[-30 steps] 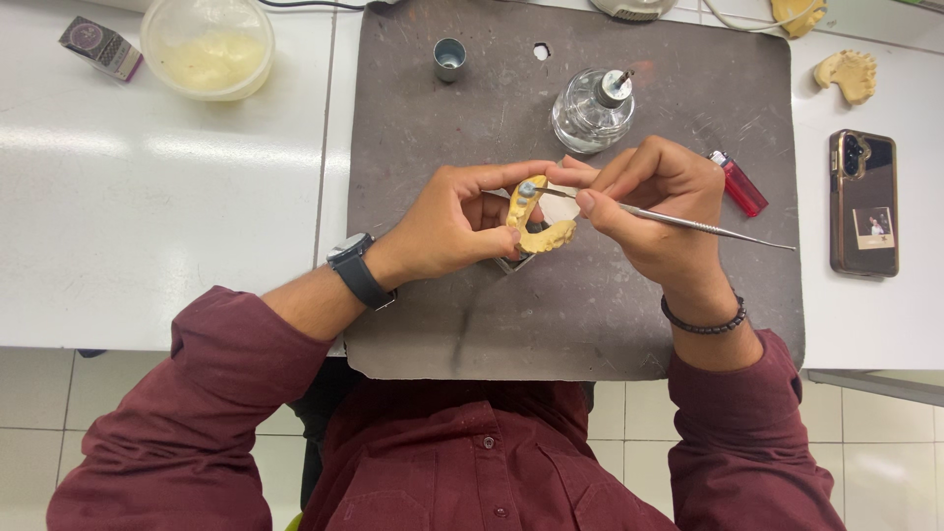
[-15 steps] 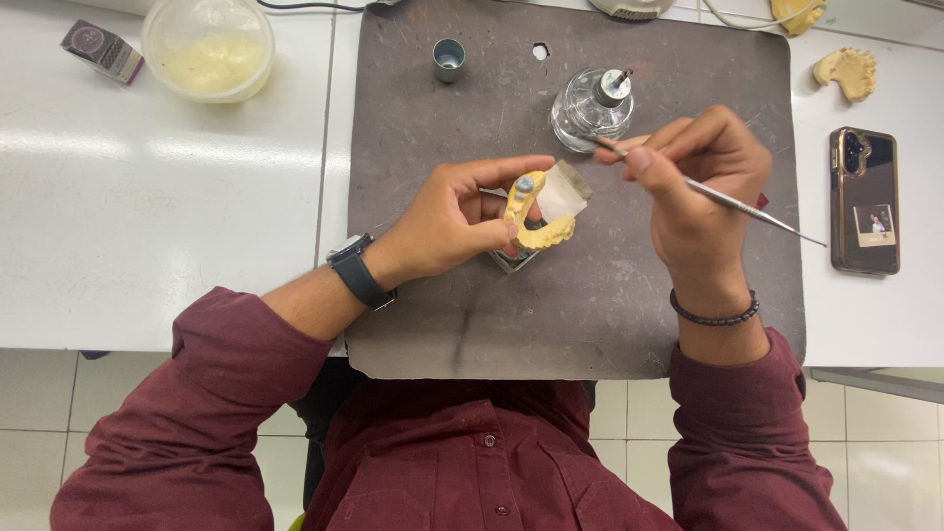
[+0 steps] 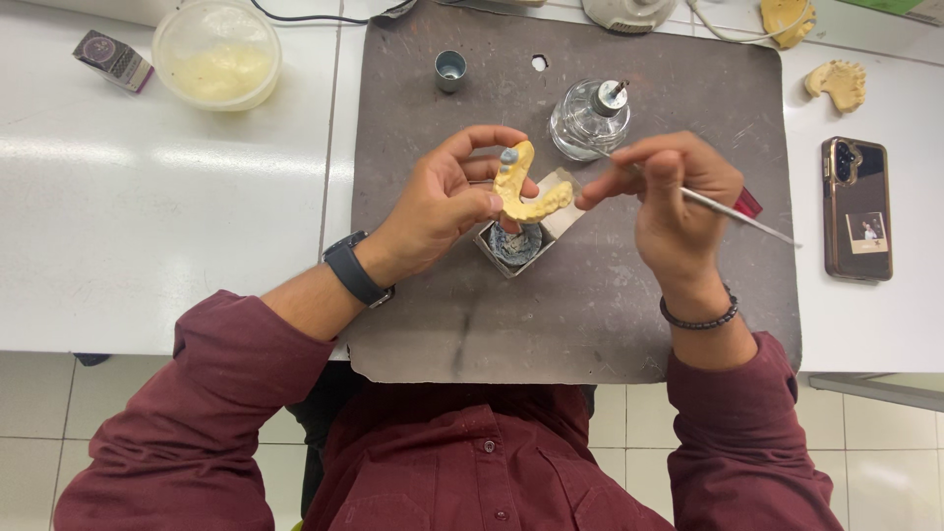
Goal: The person holds a partial denture framework on a plaster model in one hand and uses a heated wax spatula, warmed over an alcohol lamp, to scoop wax from a metal box and apply it to the metal framework. They repeatedly heat the tool over the lamp and add wax to different spots on the denture.
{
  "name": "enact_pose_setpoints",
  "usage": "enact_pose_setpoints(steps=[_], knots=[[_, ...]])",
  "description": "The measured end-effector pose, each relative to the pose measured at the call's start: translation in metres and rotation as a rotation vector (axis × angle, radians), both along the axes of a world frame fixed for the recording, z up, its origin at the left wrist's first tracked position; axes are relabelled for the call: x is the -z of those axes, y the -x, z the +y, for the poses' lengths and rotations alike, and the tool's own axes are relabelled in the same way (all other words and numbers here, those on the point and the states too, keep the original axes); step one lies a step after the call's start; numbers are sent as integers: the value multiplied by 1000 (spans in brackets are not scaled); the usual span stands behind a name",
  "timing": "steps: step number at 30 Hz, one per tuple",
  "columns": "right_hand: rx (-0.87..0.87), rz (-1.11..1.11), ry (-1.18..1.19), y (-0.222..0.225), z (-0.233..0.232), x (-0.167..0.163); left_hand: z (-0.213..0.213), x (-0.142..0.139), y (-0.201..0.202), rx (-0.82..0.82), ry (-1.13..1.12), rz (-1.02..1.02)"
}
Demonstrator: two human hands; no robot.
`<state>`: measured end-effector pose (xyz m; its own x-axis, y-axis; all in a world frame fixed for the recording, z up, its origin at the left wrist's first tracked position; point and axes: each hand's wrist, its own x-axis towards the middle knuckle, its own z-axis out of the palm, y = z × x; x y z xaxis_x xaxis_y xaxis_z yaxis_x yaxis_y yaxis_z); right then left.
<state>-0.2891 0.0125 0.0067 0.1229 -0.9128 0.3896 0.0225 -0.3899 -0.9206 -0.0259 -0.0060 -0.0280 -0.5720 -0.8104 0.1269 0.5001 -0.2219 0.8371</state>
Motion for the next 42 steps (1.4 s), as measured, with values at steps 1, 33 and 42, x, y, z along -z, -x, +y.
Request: enact_pose_setpoints(steps=[1,33,42], knots=[[-30,45,32,-3,0,1,0,0,0,-23,17,0],[-143,76,41,0,-3,7,6,-7,3,95,280,-53],[-88,93,17,-3,-4,5,9,-8,4,95,241,-89]])
